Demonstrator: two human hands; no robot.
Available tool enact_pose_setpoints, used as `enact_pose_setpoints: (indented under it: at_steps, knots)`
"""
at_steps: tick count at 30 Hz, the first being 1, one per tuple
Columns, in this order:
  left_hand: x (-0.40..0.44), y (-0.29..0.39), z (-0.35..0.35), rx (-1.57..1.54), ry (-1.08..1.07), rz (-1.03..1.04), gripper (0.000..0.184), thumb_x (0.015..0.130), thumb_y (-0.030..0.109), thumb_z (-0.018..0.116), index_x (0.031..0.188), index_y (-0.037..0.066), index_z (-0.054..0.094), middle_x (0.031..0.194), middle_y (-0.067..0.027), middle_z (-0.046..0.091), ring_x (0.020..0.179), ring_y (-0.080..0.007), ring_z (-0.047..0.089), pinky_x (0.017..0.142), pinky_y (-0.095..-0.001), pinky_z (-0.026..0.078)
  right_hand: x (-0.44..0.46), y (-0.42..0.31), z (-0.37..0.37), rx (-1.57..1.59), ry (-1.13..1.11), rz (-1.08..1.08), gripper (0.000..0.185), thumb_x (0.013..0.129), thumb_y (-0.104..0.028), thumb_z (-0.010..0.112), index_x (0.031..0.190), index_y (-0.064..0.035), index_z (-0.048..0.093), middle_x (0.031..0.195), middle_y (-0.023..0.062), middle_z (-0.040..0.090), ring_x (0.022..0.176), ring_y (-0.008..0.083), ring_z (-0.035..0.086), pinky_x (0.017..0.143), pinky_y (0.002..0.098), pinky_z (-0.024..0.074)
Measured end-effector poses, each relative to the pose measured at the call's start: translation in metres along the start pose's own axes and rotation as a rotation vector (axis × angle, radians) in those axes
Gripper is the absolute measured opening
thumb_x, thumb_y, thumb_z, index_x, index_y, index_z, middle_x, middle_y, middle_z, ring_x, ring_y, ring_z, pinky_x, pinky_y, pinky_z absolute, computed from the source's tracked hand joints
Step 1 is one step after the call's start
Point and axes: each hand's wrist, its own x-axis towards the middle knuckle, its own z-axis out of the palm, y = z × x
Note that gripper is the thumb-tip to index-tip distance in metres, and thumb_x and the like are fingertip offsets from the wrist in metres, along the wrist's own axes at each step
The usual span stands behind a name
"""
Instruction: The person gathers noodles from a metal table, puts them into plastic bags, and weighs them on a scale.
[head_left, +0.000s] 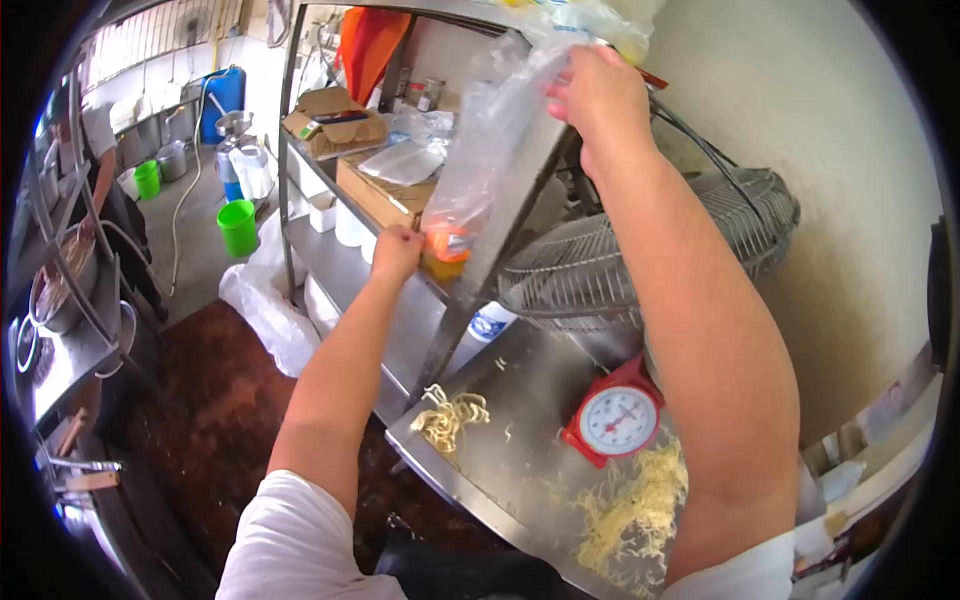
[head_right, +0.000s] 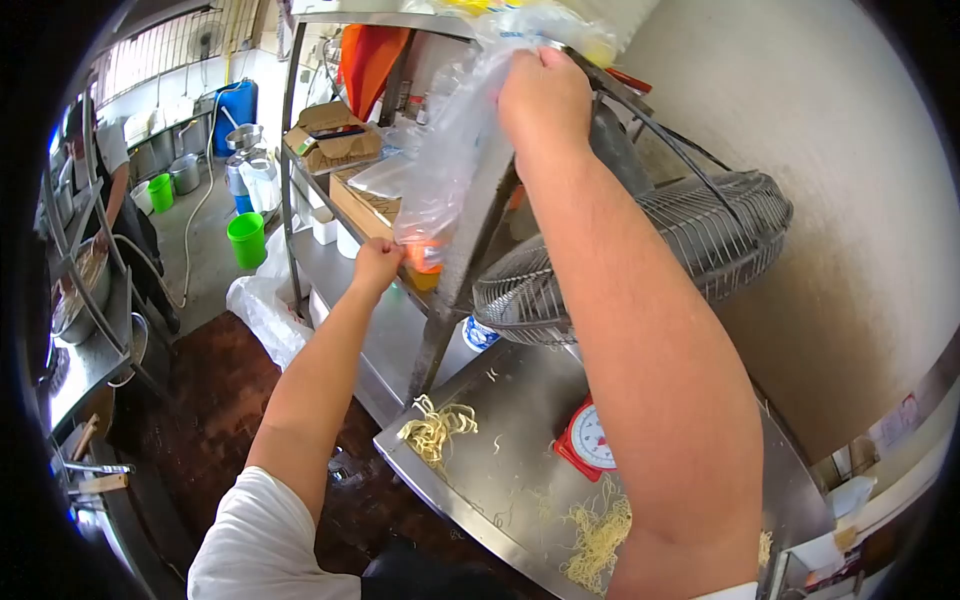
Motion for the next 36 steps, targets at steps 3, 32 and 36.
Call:
enact_pose_setpoints:
  at_steps: [3, 32, 36]
  knots:
    - [-0.019, -0.008, 0.011, 0.035, 0.024, 0.025, 0.016, 0.078, 0.017, 0.065, 0.082, 0.001, 0.062, 0.071, -0.009, 0.063, 0.064, -0.0195, 0.058, 0.06, -0.0342, 0.046, -0.013, -0.003, -0.004, 0.286, 0.221, -0.034, 0.024, 0.089, -0.019, 0.043, 0.105, -0.0024, 0.048, 0.086, 0.0104, 0.056, 0.071, 0.0206, 0.057, 0.059, 0.0316, 0.0462]
    - [-0.049, -0.055, -0.071, -0.09, 0.007, 0.258, 0.044, 0.087, 0.028, 0.058, 0.121, 0.0, 0.051, 0.102, -0.0091, 0.062, 0.089, -0.0146, 0.059, 0.072, -0.0268, 0.046, -0.32, 0.035, -0.107, 1.187, -0.088, 0.741, 0.035, 0.092, -0.038, 0.045, 0.099, -0.0064, 0.058, 0.065, 0.0021, 0.05, 0.055, 0.0123, 0.047, 0.049, 0.0262, 0.0387]
    - [-0.187, -0.013, -0.099, -0.829, -0.287, -0.064, 0.042, 0.088, 0.029, 0.052, 0.121, 0.003, 0.05, 0.101, -0.0071, 0.06, 0.085, -0.0166, 0.058, 0.073, -0.0289, 0.046, -0.377, 0.077, -0.129, 1.398, 0.046, 0.926, 0.031, 0.093, -0.035, 0.043, 0.097, -0.009, 0.058, 0.06, 0.0007, 0.046, 0.052, 0.0129, 0.044, 0.047, 0.0263, 0.0374]
